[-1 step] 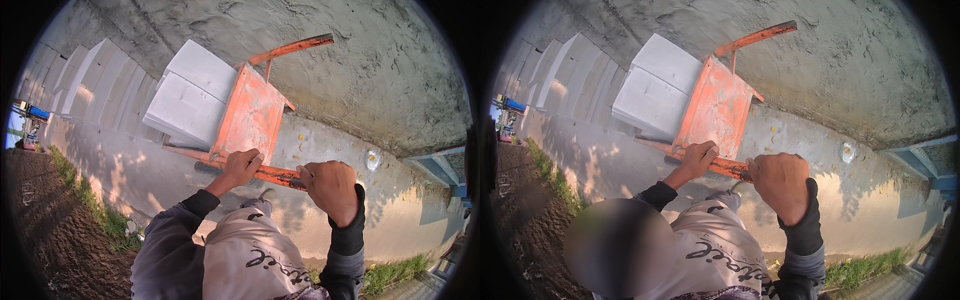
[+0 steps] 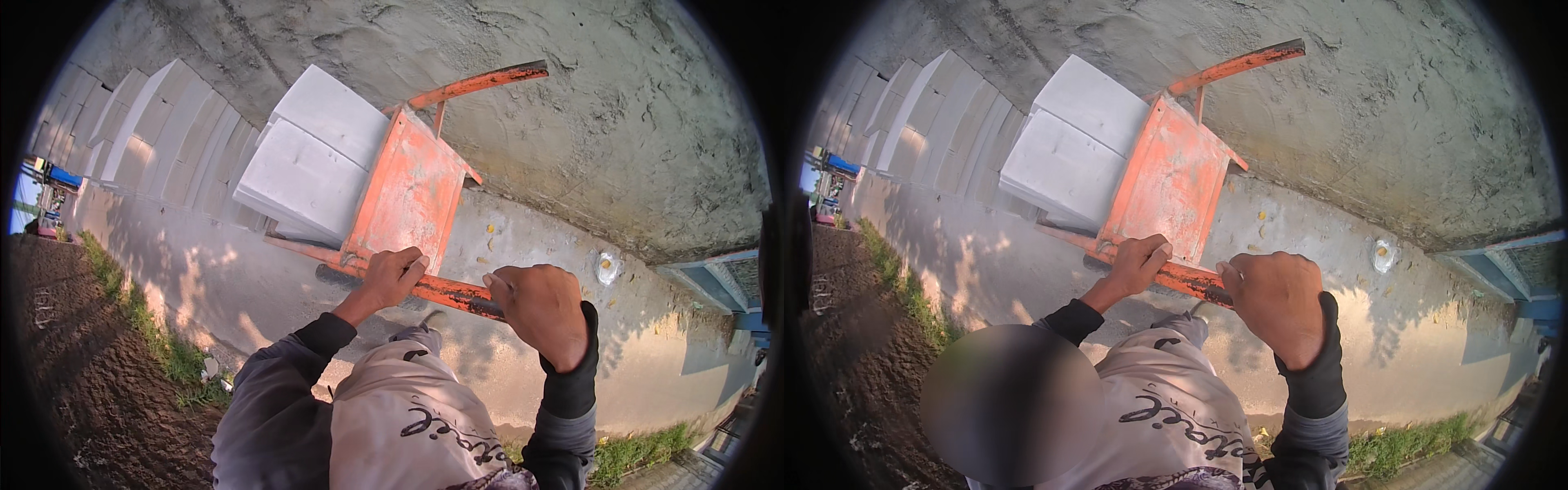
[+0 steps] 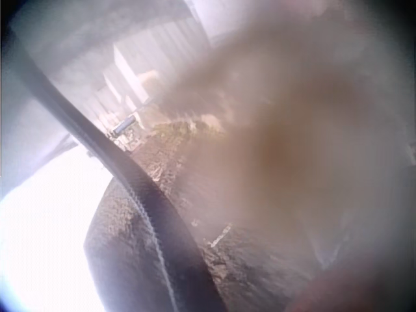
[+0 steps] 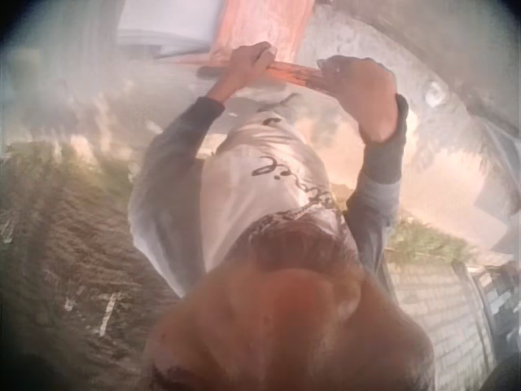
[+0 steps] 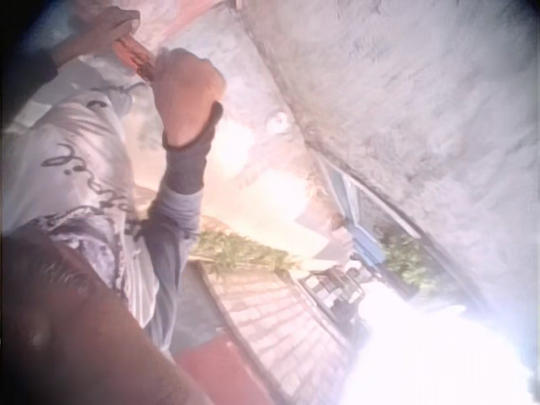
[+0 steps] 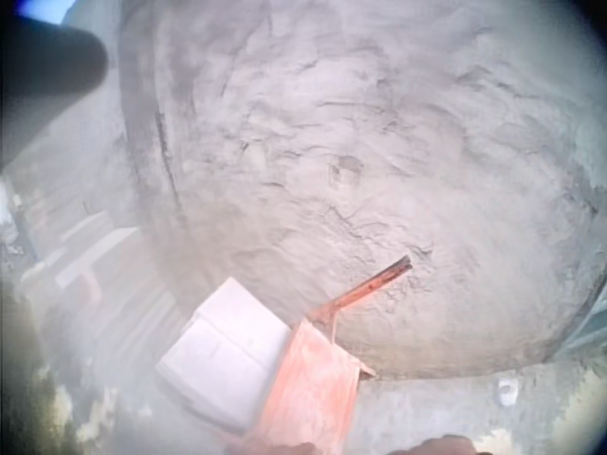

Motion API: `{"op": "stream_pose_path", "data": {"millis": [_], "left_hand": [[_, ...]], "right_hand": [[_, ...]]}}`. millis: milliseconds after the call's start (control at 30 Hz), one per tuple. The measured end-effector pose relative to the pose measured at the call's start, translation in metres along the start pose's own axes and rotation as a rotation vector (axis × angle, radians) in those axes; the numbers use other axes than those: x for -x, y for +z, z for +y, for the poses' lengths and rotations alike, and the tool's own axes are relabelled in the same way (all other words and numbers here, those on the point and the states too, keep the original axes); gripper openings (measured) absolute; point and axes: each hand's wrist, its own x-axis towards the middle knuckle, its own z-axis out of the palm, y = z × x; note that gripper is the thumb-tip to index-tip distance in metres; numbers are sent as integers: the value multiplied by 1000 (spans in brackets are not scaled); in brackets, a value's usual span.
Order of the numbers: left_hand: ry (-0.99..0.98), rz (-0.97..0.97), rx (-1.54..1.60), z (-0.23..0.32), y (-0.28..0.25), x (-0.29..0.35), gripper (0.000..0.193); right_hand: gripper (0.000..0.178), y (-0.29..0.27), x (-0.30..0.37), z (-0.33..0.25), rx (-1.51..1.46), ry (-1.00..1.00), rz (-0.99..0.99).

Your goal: The person repeatedly picks up white rectangular blocks from a stack and places them into a red wheelbarrow. After loading several blocks, the person pushes the wheelbarrow along a narrow outdoor path.

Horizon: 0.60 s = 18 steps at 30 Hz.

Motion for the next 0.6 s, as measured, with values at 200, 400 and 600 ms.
{"op": "stream_pose_path", "data": {"millis": [200,400,600], "left_hand": [[-36,29,-1,7,-4,4,37],[-81,136,22,18,2,1,30],[-272,330,71,18,23,8,35]], "right_hand": [[34,-29,-77,65,-124,-72,53],[39,-45,-213,135,92,-379,404],[42,-62,-338,183,437,-478,587]]}}
